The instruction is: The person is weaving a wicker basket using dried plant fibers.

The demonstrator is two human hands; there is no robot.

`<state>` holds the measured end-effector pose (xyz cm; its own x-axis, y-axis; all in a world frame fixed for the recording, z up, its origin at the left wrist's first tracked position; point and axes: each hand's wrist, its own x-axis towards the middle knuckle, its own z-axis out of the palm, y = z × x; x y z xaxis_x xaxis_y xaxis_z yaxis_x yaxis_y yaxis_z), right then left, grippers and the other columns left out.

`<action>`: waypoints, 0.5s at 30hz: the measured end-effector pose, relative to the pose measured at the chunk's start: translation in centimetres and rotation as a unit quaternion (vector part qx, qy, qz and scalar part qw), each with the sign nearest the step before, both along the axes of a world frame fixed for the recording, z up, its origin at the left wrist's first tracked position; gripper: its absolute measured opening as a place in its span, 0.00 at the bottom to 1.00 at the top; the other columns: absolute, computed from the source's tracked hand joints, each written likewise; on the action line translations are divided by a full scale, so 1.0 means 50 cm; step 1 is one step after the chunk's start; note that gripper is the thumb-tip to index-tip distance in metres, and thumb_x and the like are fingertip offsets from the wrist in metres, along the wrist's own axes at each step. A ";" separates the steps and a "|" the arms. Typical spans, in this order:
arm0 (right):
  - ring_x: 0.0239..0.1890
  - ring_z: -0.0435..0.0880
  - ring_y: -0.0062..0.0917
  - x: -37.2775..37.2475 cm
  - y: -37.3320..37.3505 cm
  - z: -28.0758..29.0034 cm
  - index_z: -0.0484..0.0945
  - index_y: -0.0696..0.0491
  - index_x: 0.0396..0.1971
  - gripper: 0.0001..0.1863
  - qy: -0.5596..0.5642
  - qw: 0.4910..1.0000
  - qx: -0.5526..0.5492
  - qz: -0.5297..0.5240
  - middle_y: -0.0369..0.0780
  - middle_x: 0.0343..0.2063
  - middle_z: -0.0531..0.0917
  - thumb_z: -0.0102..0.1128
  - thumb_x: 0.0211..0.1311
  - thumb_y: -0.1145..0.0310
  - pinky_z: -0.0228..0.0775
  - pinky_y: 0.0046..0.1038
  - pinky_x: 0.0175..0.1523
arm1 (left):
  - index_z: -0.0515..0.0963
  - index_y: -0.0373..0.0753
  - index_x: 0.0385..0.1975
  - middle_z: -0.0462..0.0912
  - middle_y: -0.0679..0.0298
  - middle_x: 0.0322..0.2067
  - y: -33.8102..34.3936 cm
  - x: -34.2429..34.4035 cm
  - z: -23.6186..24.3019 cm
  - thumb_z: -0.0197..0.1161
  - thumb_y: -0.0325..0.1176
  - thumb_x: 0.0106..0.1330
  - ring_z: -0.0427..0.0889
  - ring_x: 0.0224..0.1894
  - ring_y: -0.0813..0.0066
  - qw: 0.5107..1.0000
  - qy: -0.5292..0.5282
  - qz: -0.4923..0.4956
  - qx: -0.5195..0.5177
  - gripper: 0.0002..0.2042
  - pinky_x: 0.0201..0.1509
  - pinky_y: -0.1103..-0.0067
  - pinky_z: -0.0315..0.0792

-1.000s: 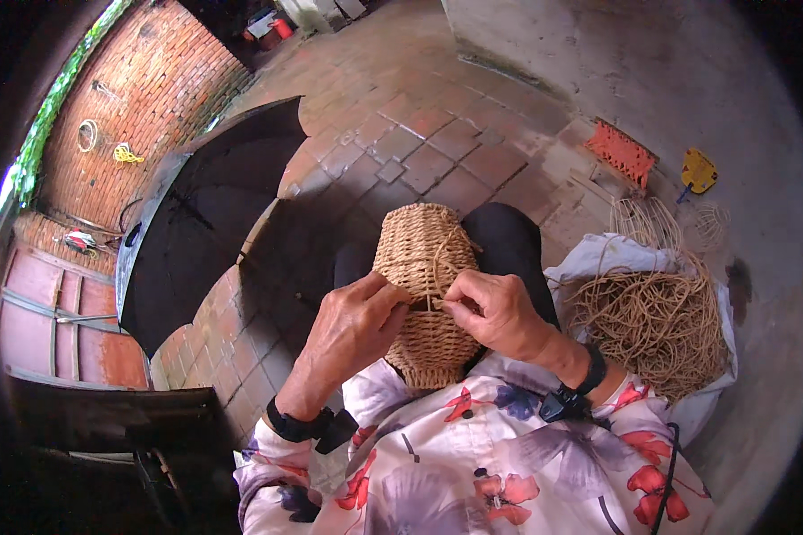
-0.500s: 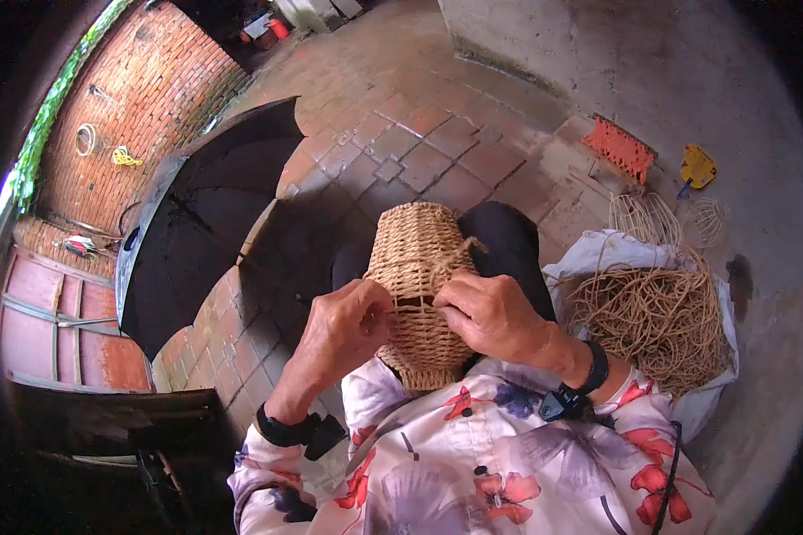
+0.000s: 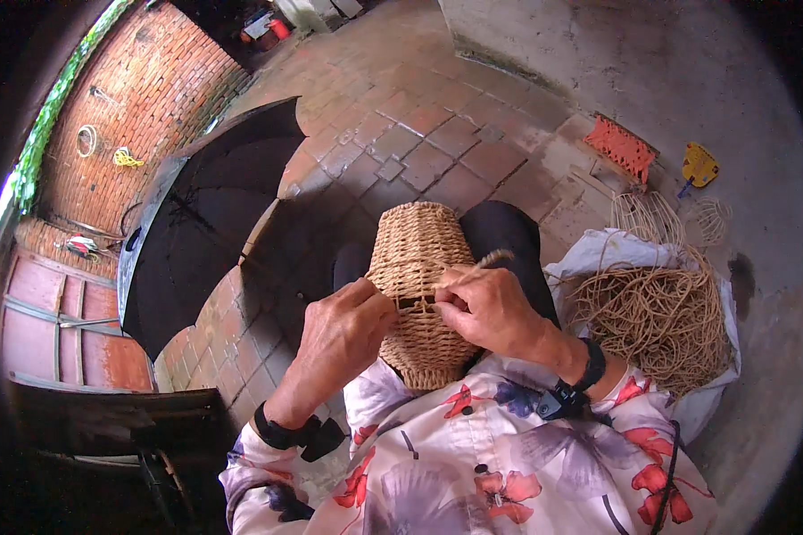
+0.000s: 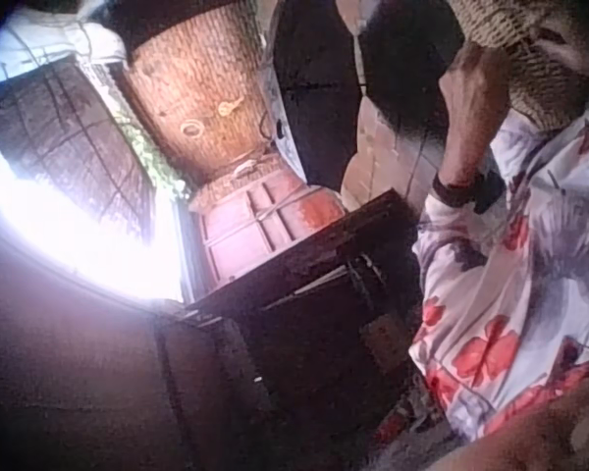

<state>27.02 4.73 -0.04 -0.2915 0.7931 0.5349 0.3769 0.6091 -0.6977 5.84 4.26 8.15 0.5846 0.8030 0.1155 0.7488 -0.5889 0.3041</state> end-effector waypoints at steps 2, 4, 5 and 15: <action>0.24 0.80 0.38 0.001 0.003 0.001 0.74 0.55 0.24 0.06 0.006 0.998 -0.054 0.014 0.42 0.21 0.79 0.63 0.50 0.74 0.70 0.37 0.29 | 0.78 0.35 0.26 0.76 0.57 0.27 0.001 -0.001 -0.007 0.64 0.24 0.55 0.80 0.27 0.58 0.999 -0.037 0.015 -0.016 0.02 0.30 0.70 0.74; 0.24 0.81 0.38 -0.004 -0.001 0.006 0.74 0.55 0.25 0.06 -0.010 0.999 -0.042 -0.005 0.42 0.21 0.79 0.63 0.50 0.73 0.70 0.38 0.28 | 0.78 0.35 0.26 0.77 0.58 0.28 0.005 -0.011 -0.018 0.65 0.23 0.54 0.81 0.28 0.61 0.991 -0.083 0.064 -0.082 0.03 0.30 0.72 0.74; 0.23 0.81 0.38 -0.007 -0.002 0.008 0.74 0.55 0.25 0.06 -0.025 0.999 -0.030 -0.024 0.42 0.21 0.78 0.62 0.50 0.73 0.69 0.38 0.28 | 0.78 0.35 0.26 0.77 0.58 0.28 0.005 -0.012 -0.017 0.65 0.23 0.54 0.81 0.28 0.61 0.991 -0.083 0.065 -0.082 0.03 0.30 0.72 0.74; 0.26 0.80 0.39 -0.006 -0.014 0.032 0.75 0.53 0.24 0.04 -0.236 0.971 0.017 -0.015 0.43 0.26 0.77 0.60 0.50 0.70 0.72 0.36 0.31 | 0.71 0.36 0.28 0.72 0.58 0.23 0.000 0.004 -0.006 0.61 0.22 0.58 0.77 0.24 0.57 0.999 0.017 -0.014 0.040 0.05 0.26 0.66 0.71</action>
